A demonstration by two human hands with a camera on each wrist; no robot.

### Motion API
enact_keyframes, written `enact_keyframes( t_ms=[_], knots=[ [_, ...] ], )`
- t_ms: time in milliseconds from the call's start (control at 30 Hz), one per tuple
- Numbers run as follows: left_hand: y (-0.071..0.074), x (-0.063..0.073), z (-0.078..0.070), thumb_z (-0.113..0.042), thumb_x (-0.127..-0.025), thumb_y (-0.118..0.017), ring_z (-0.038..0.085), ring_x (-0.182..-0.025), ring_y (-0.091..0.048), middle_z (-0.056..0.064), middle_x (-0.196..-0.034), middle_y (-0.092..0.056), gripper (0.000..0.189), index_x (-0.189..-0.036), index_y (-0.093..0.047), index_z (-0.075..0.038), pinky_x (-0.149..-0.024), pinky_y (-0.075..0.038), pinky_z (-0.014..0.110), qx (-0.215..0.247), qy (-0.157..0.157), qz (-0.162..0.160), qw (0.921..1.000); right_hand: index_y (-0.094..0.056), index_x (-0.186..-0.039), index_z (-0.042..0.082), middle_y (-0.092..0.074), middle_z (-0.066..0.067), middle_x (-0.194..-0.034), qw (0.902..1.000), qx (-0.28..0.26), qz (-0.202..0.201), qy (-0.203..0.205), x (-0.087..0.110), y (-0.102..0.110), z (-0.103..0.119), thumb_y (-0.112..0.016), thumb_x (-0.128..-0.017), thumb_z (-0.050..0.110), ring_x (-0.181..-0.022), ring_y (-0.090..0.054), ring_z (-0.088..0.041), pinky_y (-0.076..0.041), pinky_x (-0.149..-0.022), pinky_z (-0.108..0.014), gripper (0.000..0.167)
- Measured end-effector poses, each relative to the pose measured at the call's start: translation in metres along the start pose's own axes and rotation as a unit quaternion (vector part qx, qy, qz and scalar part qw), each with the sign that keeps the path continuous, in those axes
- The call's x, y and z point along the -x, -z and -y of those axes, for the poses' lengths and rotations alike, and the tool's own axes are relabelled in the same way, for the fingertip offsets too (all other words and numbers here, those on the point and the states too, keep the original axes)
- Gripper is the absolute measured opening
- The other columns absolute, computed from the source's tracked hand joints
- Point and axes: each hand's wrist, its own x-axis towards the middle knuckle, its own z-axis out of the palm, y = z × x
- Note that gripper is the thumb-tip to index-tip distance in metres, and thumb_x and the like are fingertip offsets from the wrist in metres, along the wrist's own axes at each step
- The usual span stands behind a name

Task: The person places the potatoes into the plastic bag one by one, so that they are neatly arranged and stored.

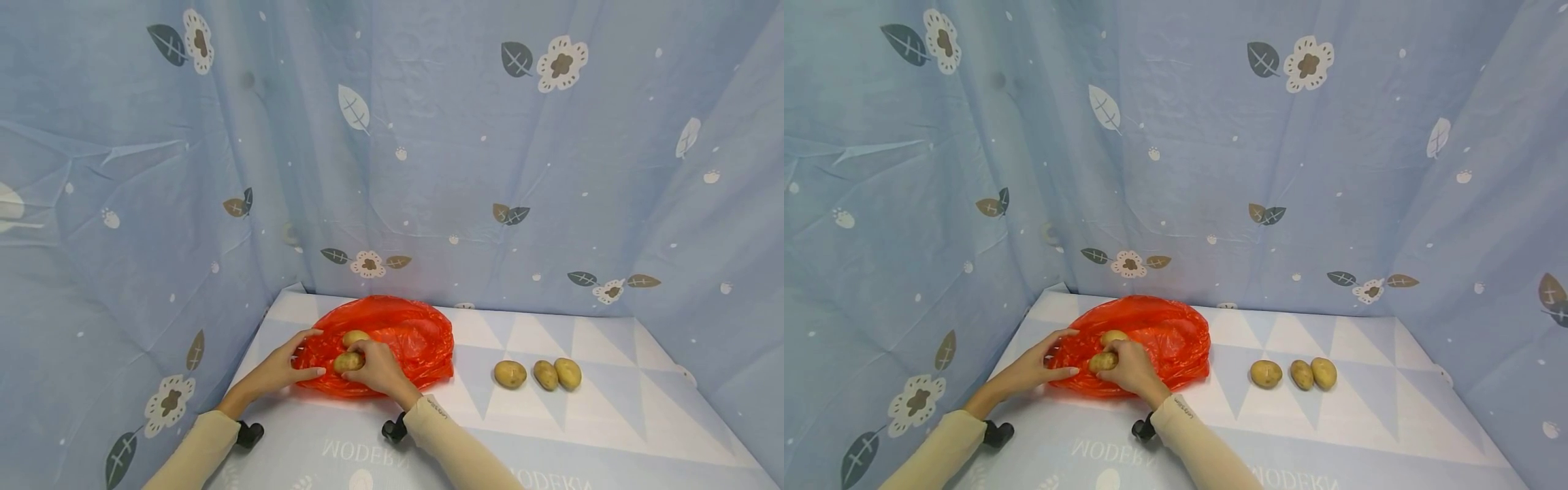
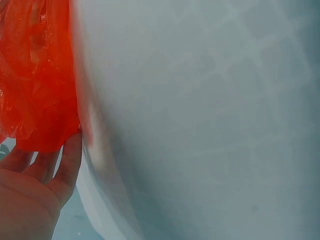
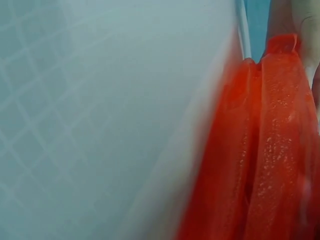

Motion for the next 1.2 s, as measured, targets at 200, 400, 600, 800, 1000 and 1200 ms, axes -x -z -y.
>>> enact_keyframes(
  t_ms=[200,400,600,800,1000,1200],
  knots=[
    [-0.001,0.000,0.001,-0.041,-0.086,-0.084,0.039,-0.130,-0.049,0.014,-0.150,-0.047,0.081,-0.154,-0.040,-0.028,-0.105,-0.045,0.061,-0.005,0.000,-0.001,1.0000,-0.071,-0.119,0.007,-0.069,0.005,-0.100,1.0000,-0.001,0.000,-0.004,0.000,-0.001,-0.002,-0.089,-0.082,0.022,-0.088,-0.061,-0.009,-0.054,-0.074,-0.020,0.045],
    [-0.002,-0.002,0.004,-0.043,-0.086,-0.083,0.038,-0.131,-0.049,0.013,-0.150,-0.047,0.081,-0.153,-0.040,-0.029,-0.106,-0.044,0.061,-0.004,-0.004,-0.002,1.0000,-0.071,-0.119,0.008,-0.070,0.004,-0.103,0.9998,0.017,-0.005,0.000,0.000,-0.002,-0.003,-0.089,-0.082,0.024,-0.091,-0.062,-0.011,-0.054,-0.078,-0.023,0.044],
    [-0.002,-0.002,0.004,-0.042,-0.086,-0.083,0.039,-0.132,-0.048,0.014,-0.151,-0.046,0.082,-0.154,-0.040,-0.028,-0.106,-0.043,0.062,-0.005,0.003,0.001,1.0000,-0.072,-0.116,0.009,-0.070,0.005,-0.103,0.9998,0.019,-0.001,0.005,0.000,0.001,-0.002,-0.089,-0.083,0.024,-0.089,-0.061,-0.010,-0.054,-0.077,-0.022,0.040],
    [-0.001,0.000,0.002,-0.037,-0.087,-0.084,0.040,-0.133,-0.047,0.015,-0.152,-0.045,0.081,-0.154,-0.040,-0.028,-0.106,-0.043,0.064,0.003,0.006,0.001,1.0000,-0.073,-0.120,0.006,-0.073,0.002,-0.103,0.9998,0.007,-0.003,0.020,0.000,0.012,-0.001,-0.088,-0.084,0.022,-0.093,-0.064,-0.013,-0.055,-0.085,-0.026,0.042],
    [-0.001,-0.001,0.001,-0.039,-0.085,-0.084,0.040,-0.132,-0.048,0.015,-0.151,-0.046,0.082,-0.154,-0.040,-0.028,-0.105,-0.046,0.062,-0.002,0.014,-0.001,0.9999,-0.071,-0.122,0.006,-0.071,-0.005,-0.105,0.9998,-0.016,0.003,-0.014,0.005,0.034,0.001,-0.085,-0.087,0.021,-0.090,-0.063,-0.022,-0.055,-0.072,-0.029,0.041],
    [-0.001,0.000,0.000,-0.040,-0.086,-0.084,0.042,-0.135,-0.046,0.016,-0.153,-0.044,0.082,-0.154,-0.040,-0.027,-0.105,-0.044,0.063,-0.010,0.016,0.000,0.9998,-0.072,-0.120,0.008,-0.071,-0.009,-0.115,0.9997,-0.006,-0.019,-0.016,0.009,0.051,-0.009,-0.085,-0.087,0.024,-0.083,-0.062,-0.018,-0.054,-0.074,-0.028,0.039]
  ],
)
